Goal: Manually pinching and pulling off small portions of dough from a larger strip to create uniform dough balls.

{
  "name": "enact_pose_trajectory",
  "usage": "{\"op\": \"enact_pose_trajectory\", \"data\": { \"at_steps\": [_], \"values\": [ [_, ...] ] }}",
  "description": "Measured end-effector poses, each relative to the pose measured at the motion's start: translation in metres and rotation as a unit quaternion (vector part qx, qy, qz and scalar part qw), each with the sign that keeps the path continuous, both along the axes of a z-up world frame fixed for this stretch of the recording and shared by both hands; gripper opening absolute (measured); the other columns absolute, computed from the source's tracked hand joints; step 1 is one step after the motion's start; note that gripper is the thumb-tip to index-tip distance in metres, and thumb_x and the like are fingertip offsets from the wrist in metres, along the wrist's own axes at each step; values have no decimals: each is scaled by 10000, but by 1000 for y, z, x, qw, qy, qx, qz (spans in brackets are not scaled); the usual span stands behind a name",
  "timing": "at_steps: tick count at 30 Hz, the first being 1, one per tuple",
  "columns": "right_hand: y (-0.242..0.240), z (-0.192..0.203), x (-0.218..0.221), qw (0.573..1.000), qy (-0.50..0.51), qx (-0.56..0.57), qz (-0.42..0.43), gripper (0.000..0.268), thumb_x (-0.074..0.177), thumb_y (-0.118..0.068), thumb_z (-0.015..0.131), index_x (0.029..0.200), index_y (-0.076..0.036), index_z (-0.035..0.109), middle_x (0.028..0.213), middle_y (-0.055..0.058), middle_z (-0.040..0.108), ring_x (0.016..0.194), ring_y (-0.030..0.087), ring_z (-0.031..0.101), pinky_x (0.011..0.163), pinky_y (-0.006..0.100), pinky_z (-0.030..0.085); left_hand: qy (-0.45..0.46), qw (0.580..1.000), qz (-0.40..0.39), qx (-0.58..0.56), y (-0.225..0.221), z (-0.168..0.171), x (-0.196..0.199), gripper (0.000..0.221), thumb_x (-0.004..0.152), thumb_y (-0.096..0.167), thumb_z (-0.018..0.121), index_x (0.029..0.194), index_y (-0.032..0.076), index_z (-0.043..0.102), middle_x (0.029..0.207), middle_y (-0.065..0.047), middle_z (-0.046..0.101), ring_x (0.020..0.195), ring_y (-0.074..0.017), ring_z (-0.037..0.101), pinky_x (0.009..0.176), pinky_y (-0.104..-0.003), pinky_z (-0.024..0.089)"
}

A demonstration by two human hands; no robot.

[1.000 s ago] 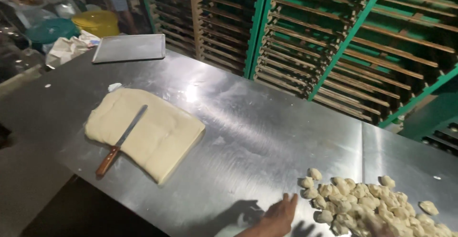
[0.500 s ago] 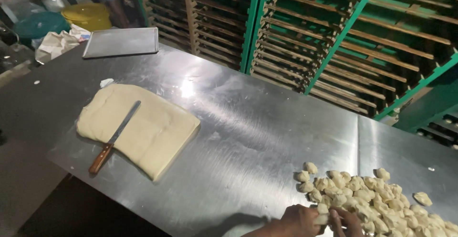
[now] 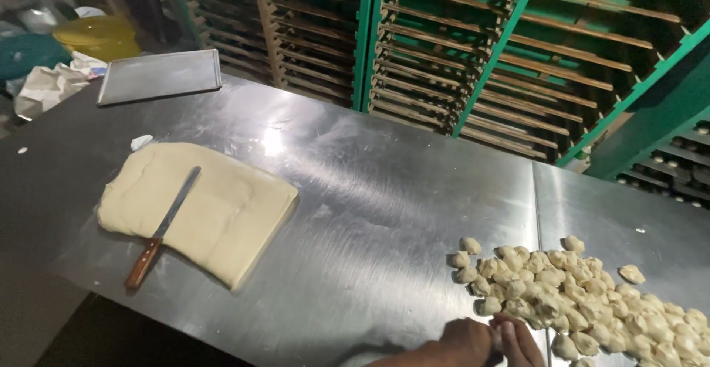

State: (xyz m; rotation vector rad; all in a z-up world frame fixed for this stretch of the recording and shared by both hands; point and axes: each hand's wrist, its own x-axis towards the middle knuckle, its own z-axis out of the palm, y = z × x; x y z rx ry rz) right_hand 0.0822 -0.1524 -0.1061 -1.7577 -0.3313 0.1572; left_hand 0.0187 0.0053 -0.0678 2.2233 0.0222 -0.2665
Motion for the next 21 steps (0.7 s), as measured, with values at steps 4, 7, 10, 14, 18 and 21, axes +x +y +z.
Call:
{"op": "enact_pose_trajectory", "data": {
  "at_steps": [4,7,10,14,18,21],
  "values": [
    [15,44,-20,984,-153,-81,-50,345,1129,-297,475,1079,-39,699,995,144,716,966,234,688,932,328,502,-32,995,-53,80,-14,29,-2,263,885,182,640,999,-38,730,969,-293,743,937,-443,748,807,-529,598],
    [9,45,-9,983,-48,-158,-79,327,1080,-304,531,1065,-25,699,909,189,723,846,290,701,805,380,532,-45,994,-20,94,-14,60,-15,228,853,158,637,938,-19,752,940,-268,754,915,-425,751,796,-521,594],
    [1,9,15,985,-5,-171,-36,316,1049,-295,557,1035,-12,696,863,192,703,788,296,686,756,412,537,-107,983,39,147,-12,55,-15,203,852,150,631,907,14,772,916,-228,761,890,-396,752,769,-506,587],
    [-10,-90,53,833,-519,-162,100,352,1095,-365,456,1064,-75,652,913,60,680,899,223,635,903,356,531,-136,965,59,216,-14,40,-17,221,969,204,608,935,65,776,894,-187,767,849,-350,758,722,-475,569],
    [-12,-131,24,949,304,78,34,405,1023,-323,511,1011,16,733,730,102,668,601,196,553,538,364,419,-75,955,19,287,-12,5,-17,197,863,208,634,890,115,806,910,-137,777,878,-312,756,715,-468,540],
    [-12,-56,-16,937,276,78,200,378,934,-288,531,976,-13,787,709,59,726,560,135,547,513,314,417,-31,952,61,300,21,-46,-6,367,981,424,629,941,101,797,943,-149,769,892,-346,742,707,-501,536]
  ]
}}
